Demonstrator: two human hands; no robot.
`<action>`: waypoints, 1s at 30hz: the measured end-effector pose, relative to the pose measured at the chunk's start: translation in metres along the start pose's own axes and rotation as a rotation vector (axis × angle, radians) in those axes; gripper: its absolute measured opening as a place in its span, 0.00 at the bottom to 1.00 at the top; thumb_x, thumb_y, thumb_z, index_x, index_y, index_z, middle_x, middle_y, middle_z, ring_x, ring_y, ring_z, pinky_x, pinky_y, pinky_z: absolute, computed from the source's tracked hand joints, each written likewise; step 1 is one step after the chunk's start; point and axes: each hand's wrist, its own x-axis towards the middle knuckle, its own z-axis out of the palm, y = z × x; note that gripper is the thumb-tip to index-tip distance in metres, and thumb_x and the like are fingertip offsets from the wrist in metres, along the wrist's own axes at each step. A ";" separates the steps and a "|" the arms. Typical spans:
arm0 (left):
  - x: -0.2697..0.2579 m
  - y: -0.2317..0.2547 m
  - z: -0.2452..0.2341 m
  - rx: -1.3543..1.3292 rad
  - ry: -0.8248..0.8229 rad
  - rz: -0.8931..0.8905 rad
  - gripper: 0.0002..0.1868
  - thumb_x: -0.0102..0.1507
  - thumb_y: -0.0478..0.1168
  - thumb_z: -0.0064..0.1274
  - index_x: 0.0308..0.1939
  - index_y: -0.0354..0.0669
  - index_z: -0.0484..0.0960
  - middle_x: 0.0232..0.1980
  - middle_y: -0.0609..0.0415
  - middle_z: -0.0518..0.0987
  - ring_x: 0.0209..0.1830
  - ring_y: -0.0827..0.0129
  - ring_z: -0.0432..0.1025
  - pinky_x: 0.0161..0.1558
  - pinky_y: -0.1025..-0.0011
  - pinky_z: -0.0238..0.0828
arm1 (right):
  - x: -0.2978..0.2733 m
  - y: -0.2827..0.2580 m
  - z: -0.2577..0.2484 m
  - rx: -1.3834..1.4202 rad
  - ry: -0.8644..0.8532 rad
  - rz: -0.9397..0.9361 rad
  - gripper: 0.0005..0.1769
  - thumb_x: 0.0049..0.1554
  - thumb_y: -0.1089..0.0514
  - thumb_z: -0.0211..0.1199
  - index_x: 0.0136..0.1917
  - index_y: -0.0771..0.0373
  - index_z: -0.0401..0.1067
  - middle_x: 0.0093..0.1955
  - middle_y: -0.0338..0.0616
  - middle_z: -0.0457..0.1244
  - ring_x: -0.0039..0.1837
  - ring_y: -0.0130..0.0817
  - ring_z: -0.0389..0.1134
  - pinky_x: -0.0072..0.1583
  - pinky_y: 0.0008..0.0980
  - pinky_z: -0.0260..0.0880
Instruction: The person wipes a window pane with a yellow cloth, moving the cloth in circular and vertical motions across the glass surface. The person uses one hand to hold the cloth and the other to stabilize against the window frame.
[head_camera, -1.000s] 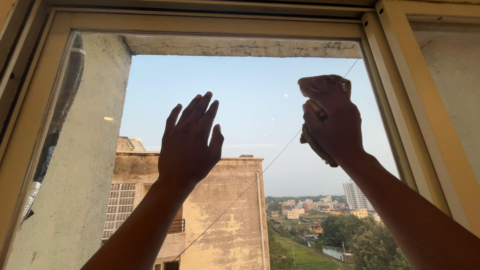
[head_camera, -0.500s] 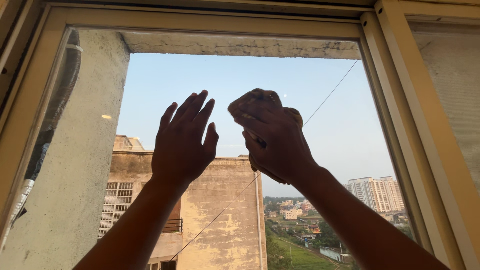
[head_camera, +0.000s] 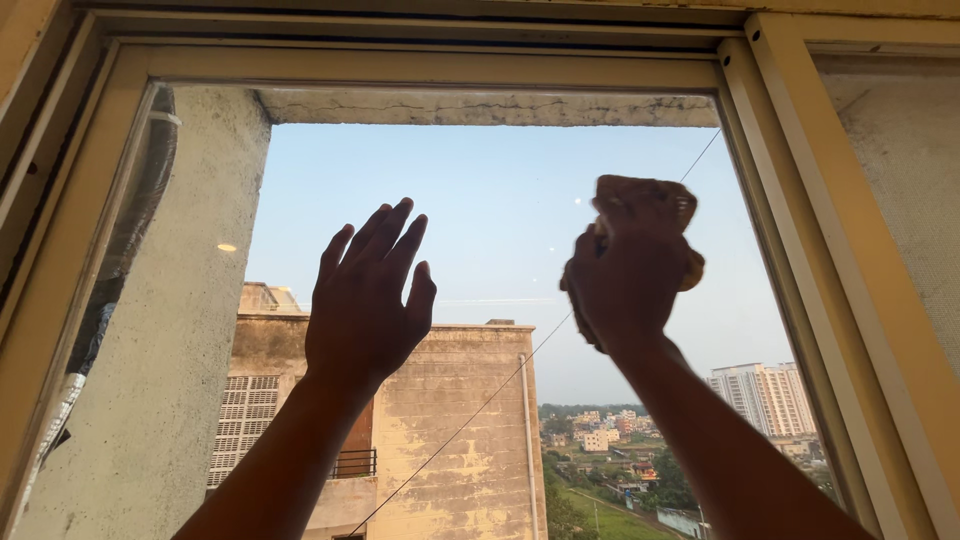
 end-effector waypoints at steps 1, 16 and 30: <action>0.000 -0.001 -0.001 0.008 -0.009 -0.012 0.25 0.68 0.44 0.44 0.68 0.42 0.75 0.75 0.48 0.71 0.77 0.60 0.62 0.76 0.52 0.49 | -0.003 -0.013 0.006 -0.027 -0.011 0.011 0.20 0.52 0.63 0.65 0.59 0.66 0.79 0.61 0.56 0.67 0.63 0.50 0.69 0.62 0.49 0.69; -0.001 -0.002 -0.002 0.008 -0.022 -0.012 0.25 0.68 0.44 0.43 0.69 0.41 0.75 0.75 0.47 0.70 0.78 0.59 0.61 0.76 0.51 0.48 | 0.001 -0.010 -0.026 0.440 -0.363 -0.587 0.20 0.57 0.67 0.63 0.62 0.53 0.76 0.62 0.39 0.71 0.66 0.36 0.72 0.60 0.36 0.78; -0.001 0.002 -0.002 0.002 -0.032 -0.061 0.25 0.68 0.44 0.44 0.68 0.43 0.75 0.75 0.49 0.70 0.77 0.60 0.61 0.77 0.51 0.47 | -0.001 -0.045 0.007 0.068 -0.097 -0.127 0.10 0.53 0.64 0.67 0.50 0.62 0.78 0.57 0.46 0.71 0.62 0.43 0.71 0.62 0.44 0.72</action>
